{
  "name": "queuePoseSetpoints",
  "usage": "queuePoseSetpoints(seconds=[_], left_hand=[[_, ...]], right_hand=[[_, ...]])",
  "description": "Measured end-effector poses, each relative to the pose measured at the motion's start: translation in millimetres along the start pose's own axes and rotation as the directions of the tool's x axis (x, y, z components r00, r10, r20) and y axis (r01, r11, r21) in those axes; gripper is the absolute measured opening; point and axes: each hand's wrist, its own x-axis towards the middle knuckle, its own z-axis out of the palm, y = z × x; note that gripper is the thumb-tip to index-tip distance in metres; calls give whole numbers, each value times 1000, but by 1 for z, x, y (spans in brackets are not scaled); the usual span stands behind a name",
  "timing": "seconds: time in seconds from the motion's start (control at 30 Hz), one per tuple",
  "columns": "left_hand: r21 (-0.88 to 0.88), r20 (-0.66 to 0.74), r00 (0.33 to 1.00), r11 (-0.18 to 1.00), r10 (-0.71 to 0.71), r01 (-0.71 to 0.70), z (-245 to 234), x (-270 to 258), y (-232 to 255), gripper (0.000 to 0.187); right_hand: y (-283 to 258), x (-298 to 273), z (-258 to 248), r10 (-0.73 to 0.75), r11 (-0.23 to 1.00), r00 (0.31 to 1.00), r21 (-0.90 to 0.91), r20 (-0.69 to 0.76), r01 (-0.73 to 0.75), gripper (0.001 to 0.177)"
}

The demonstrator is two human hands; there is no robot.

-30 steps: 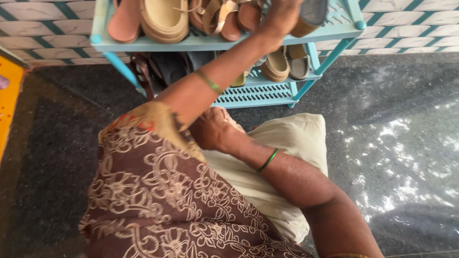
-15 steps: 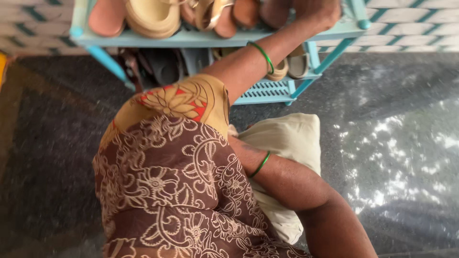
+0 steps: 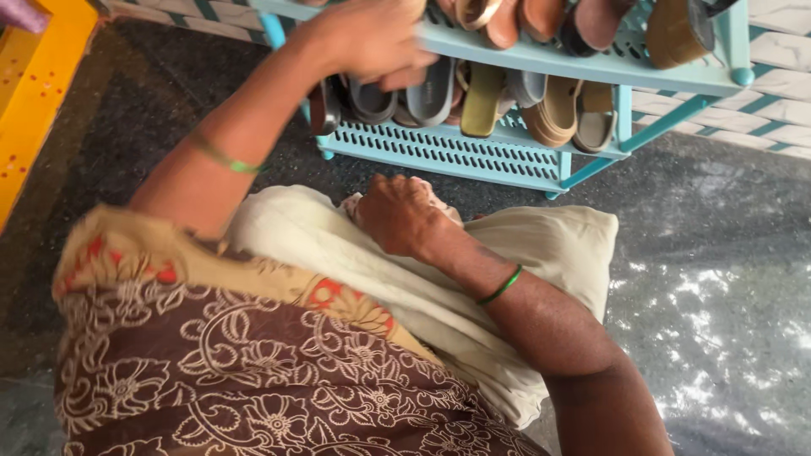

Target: The person wipes several pairs of shoes and sandals from a blue plastic rack with a cloth, cleaning the soles and tops of each item before placing them back on the shelves.

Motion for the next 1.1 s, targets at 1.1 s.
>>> queuePoseSetpoints(seconds=[1.1], left_hand=[[-746,-33,969,-639,-245,-187,217,-56,-236,33]], right_hand=[[9,18,-1,84,996,987,28,-134,-81,27]])
